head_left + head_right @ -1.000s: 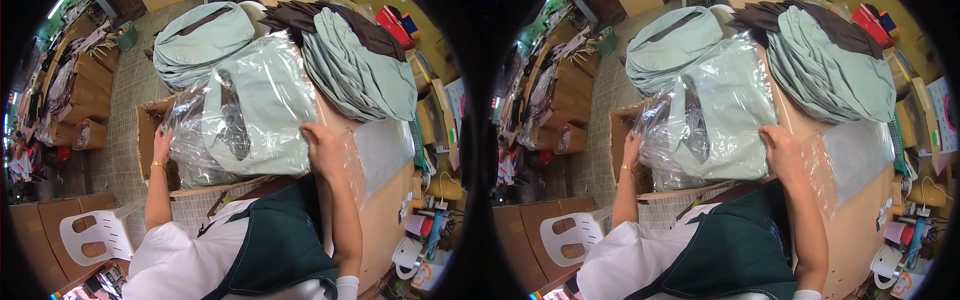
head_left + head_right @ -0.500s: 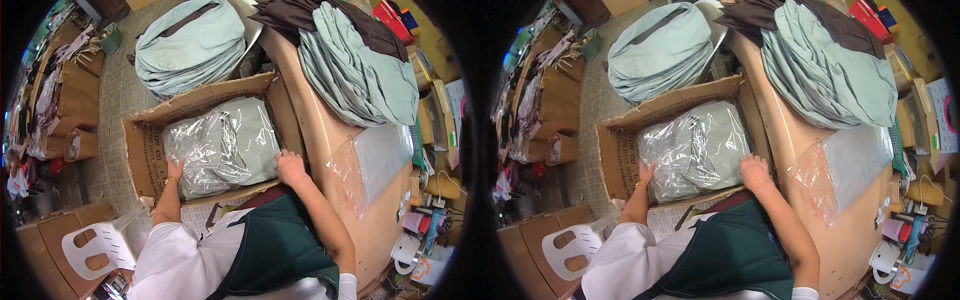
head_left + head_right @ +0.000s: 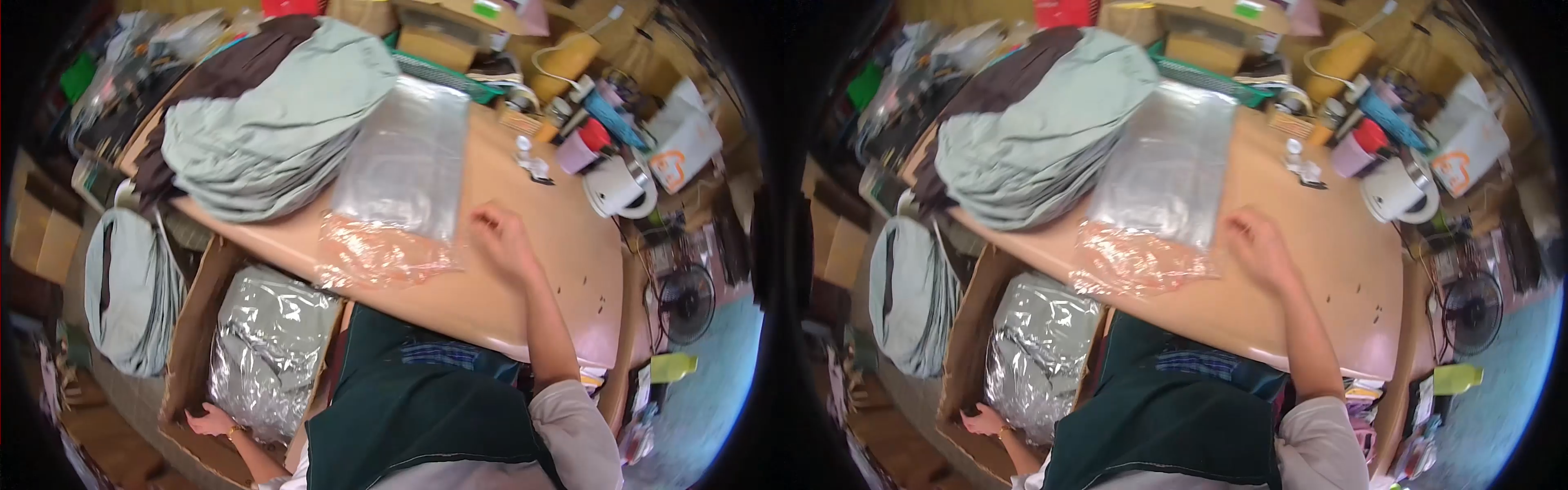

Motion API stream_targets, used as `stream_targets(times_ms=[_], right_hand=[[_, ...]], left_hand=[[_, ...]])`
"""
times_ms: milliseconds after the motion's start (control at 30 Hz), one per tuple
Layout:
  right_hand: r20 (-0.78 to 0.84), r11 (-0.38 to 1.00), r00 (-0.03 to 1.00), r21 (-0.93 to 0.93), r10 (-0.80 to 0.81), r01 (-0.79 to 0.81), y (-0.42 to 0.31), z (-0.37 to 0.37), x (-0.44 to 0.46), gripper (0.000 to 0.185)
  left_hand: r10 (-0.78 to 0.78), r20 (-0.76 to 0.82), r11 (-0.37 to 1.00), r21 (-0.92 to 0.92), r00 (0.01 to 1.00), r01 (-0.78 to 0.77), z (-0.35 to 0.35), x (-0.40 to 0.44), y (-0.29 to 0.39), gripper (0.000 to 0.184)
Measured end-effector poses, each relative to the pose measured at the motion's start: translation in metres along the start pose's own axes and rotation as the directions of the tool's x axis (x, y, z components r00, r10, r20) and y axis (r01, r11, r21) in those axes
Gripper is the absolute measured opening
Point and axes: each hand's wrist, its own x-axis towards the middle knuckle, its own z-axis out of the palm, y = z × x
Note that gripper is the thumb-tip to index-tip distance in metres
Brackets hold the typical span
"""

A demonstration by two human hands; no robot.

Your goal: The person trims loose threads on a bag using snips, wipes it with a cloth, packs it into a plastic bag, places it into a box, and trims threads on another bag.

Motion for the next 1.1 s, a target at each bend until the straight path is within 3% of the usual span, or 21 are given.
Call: stream_targets(times_ms=[33,100,133,167,200,233,300,400,467,533,600,667,733,800,867,933,967,1033,1067,1100], right_hand=[[-0.213,0.953,0.972,-0.303,-0.095,0.026,0.070,-0.006,0.007,0.023],[-0.458,0.958,0.876,-0.146,0.155,-0.246,0.132,-0.035,0.016,0.028],[-0.475,0.959,0.867,-0.143,0.152,-0.246,0.165,-0.041,0.025,0.028],[-0.611,0.909,0.788,-0.284,0.072,-0.304,0.190,-0.045,0.034,0.033],[-0.720,0.834,0.693,-0.399,-0.029,-0.380,0.215,-0.048,0.042,0.038],[-0.733,0.839,0.680,-0.387,-0.029,-0.382,0.214,-0.053,0.048,0.038],[-0.672,0.725,0.700,-0.352,0.244,-0.591,0.196,-0.059,0.062,0.038],[-0.590,0.686,0.741,-0.395,0.321,-0.612,0.206,-0.064,0.081,0.034],[-0.542,0.732,0.776,-0.378,0.322,-0.567,0.205,-0.074,0.092,0.033],[-0.477,0.781,0.822,-0.365,0.311,-0.507,0.215,-0.080,0.107,0.032],[-0.397,0.938,0.850,0.147,0.345,-0.313,0.239,-0.086,0.128,0.038],[-0.499,0.899,0.855,-0.297,0.140,-0.320,0.227,-0.088,0.124,0.053],[-0.452,0.714,0.867,-0.535,0.209,-0.451,0.202,-0.089,0.097,0.058],[-0.382,0.710,0.809,-0.398,0.448,-0.581,0.208,-0.084,0.083,0.047],[-0.337,0.748,0.851,-0.415,0.403,-0.518,0.212,-0.084,0.069,0.038],[-0.287,0.775,0.890,-0.443,0.353,-0.451,0.230,-0.088,0.058,0.034],[-0.242,0.792,0.917,-0.464,0.317,-0.396,0.231,-0.088,0.055,0.031],[-0.213,0.822,0.922,-0.420,0.322,-0.384,0.223,-0.097,0.047,0.029],[-0.188,0.844,0.924,-0.376,0.334,-0.382,0.218,-0.101,0.043,0.029],[-0.187,0.849,0.928,-0.376,0.324,-0.372,0.223,-0.101,0.038,0.029]], left_hand=[[0.225,-0.070,0.961,-0.146,0.972,-0.233,0.004,0.013,0.020,0.057],[0.411,-0.148,0.849,-0.296,0.900,-0.437,-0.010,0.029,0.121,0.049],[0.475,-0.193,0.785,-0.350,0.859,-0.512,-0.017,0.031,0.172,0.045],[0.557,-0.129,0.709,-0.442,0.821,-0.550,-0.036,0.031,0.226,0.043],[0.621,-0.196,0.569,-0.553,0.759,-0.608,-0.052,0.027,0.277,0.042],[0.668,-0.209,0.480,-0.613,0.714,-0.628,-0.076,0.015,0.327,0.041],[0.713,-0.319,0.224,-0.739,0.624,-0.635,-0.121,-0.006,0.409,0.039],[0.810,-0.371,0.067,-0.711,0.454,-0.700,-0.139,-0.014,0.481,0.037],[0.873,-0.370,0.021,-0.623,0.318,-0.782,-0.164,-0.022,0.523,0.039],[0.920,-0.306,0.036,-0.557,0.246,-0.830,-0.167,-0.028,0.556,0.041],[0.943,-0.267,0.050,-0.473,0.198,-0.879,-0.155,-0.037,0.582,0.045],[0.972,0.168,0.224,-0.443,0.165,-0.868,-0.130,-0.033,0.600,0.044],[0.921,0.377,0.293,-0.515,0.094,-0.806,-0.144,-0.031,0.607,0.042],[0.914,0.385,0.327,-0.513,0.128,-0.794,-0.133,-0.021,0.615,0.042],[0.911,0.387,0.346,-0.522,0.145,-0.779,-0.133,-0.010,0.612,0.042],[0.980,0.191,0.151,-0.513,0.059,-0.845,-0.144,0.001,0.606,0.052],[0.979,0.192,0.160,-0.507,0.070,-0.847,-0.141,0.012,0.604,0.052],[0.963,0.249,0.124,-0.749,-0.103,-0.651,-0.126,0.043,0.603,0.060],[0.963,0.251,0.129,-0.744,-0.094,-0.655,-0.126,0.053,0.603,0.060],[0.938,0.291,0.123,-0.789,-0.190,-0.602,-0.125,0.063,0.604,0.060]])
